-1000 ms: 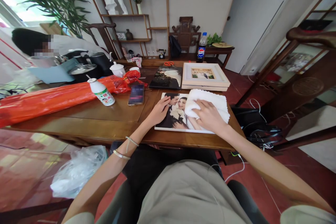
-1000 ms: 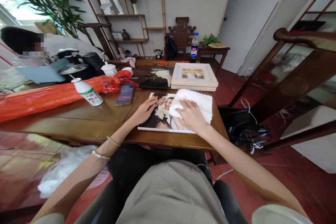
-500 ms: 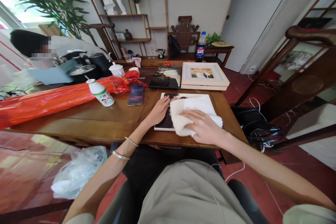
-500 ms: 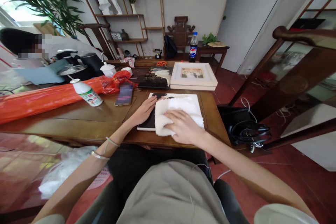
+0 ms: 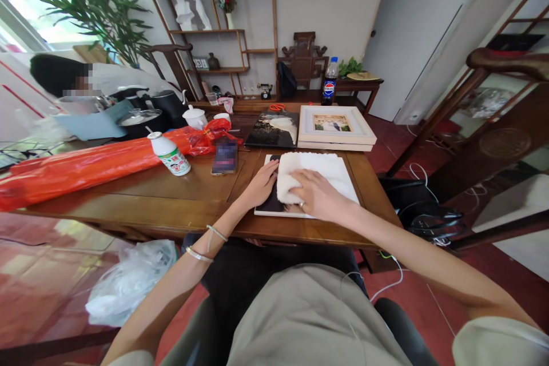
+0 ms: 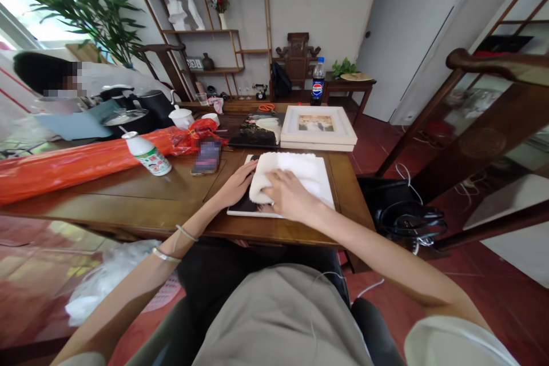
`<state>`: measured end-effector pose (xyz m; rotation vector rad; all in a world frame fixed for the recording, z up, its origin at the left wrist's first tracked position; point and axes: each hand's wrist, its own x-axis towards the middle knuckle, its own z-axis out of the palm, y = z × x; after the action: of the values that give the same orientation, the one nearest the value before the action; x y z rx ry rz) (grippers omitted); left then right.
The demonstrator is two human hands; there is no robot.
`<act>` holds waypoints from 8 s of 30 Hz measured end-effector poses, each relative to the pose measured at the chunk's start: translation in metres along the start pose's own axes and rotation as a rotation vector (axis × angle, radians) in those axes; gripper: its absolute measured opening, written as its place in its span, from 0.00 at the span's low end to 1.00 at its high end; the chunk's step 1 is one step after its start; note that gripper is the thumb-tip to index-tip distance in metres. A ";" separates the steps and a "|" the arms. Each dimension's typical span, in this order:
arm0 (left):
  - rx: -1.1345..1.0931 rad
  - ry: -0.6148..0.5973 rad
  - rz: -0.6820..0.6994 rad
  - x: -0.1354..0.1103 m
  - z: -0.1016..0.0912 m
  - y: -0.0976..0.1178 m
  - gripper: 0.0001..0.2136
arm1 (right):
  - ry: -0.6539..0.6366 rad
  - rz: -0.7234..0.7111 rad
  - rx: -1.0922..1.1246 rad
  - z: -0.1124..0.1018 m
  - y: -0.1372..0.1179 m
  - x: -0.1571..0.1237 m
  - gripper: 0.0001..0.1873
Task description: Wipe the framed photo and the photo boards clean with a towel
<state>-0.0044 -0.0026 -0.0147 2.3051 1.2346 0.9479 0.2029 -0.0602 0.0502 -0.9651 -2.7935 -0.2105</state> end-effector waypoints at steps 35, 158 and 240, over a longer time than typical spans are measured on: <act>0.012 0.004 0.013 0.000 0.005 -0.010 0.22 | 0.020 0.061 0.123 0.004 0.043 -0.009 0.16; -0.031 0.005 0.113 -0.001 0.004 -0.020 0.21 | -0.013 0.163 -0.146 0.004 -0.063 0.007 0.15; -0.001 0.017 0.028 -0.002 0.005 -0.008 0.20 | 0.082 0.169 0.053 0.010 0.045 0.023 0.20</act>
<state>-0.0063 0.0002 -0.0230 2.3235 1.2110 0.9790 0.2123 -0.0094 0.0492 -1.1449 -2.6133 -0.1483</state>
